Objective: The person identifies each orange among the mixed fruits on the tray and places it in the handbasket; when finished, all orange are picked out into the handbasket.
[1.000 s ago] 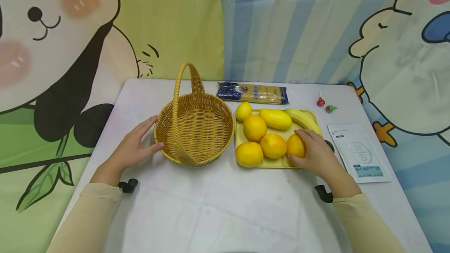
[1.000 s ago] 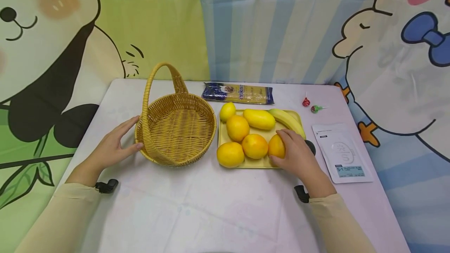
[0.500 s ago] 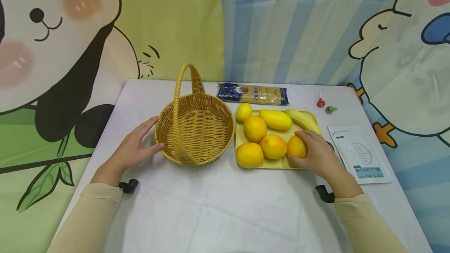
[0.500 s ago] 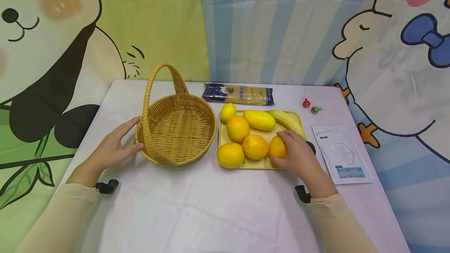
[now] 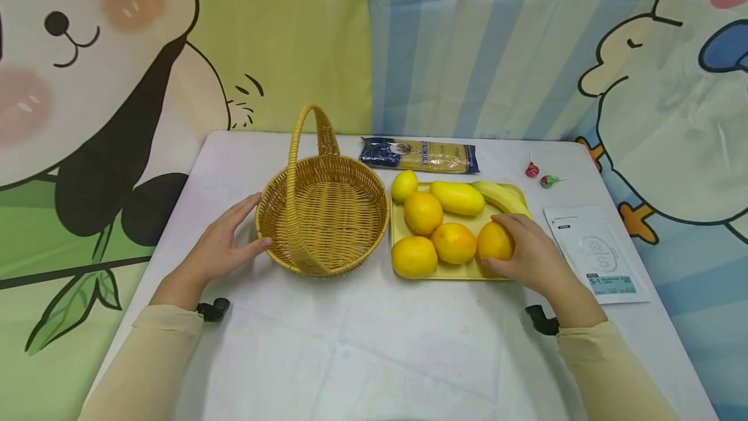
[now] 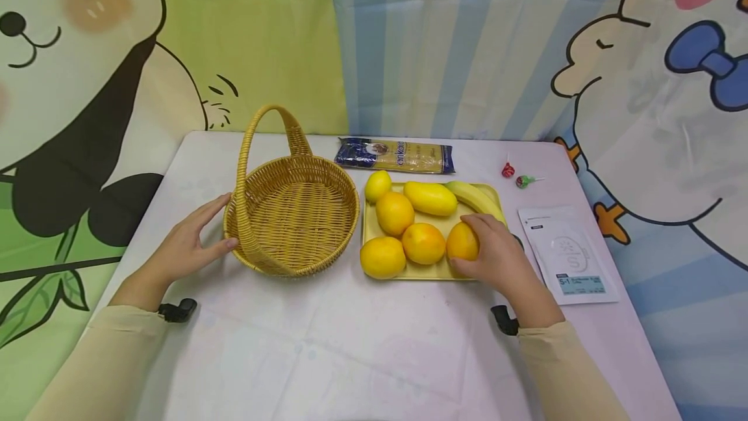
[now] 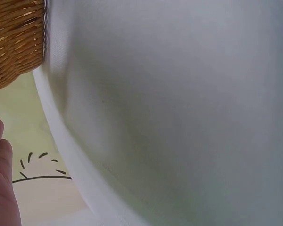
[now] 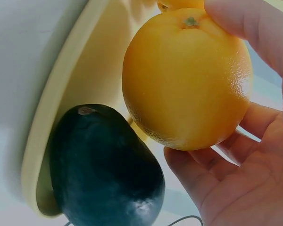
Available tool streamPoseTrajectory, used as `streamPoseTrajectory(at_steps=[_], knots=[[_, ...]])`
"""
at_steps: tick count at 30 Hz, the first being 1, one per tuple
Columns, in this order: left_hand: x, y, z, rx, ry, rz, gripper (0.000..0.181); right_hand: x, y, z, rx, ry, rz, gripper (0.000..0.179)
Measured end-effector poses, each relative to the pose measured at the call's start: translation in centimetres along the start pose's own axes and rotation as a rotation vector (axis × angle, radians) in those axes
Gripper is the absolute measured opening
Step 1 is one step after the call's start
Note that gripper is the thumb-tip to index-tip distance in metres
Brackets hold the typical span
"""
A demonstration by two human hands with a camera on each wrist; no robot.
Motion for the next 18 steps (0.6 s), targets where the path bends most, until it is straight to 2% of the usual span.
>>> streamPoseTrajectory(at_steps=[11, 18], knots=[[0.0, 0.0, -0.1, -0.009, 0.006, -0.003, 0.097, -0.8, 0.1, 0.0, -0.006, -0.014, 0.013, 0.086], [-0.1, -0.1, -0.2, -0.032, 0.016, 0.000, 0.097, -1.2, 0.2, 0.0, -0.044, -0.045, 0.021, 0.084]])
Point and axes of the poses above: each hand's wrist, its own z-axis towards the middle knuckle, its own x-axis out of the palm, y = z × x, the point moved 1 cm from there along z, towards the middle knuckle, and after that the axes turned 4 degrees about -y, right-handed, at the moved point
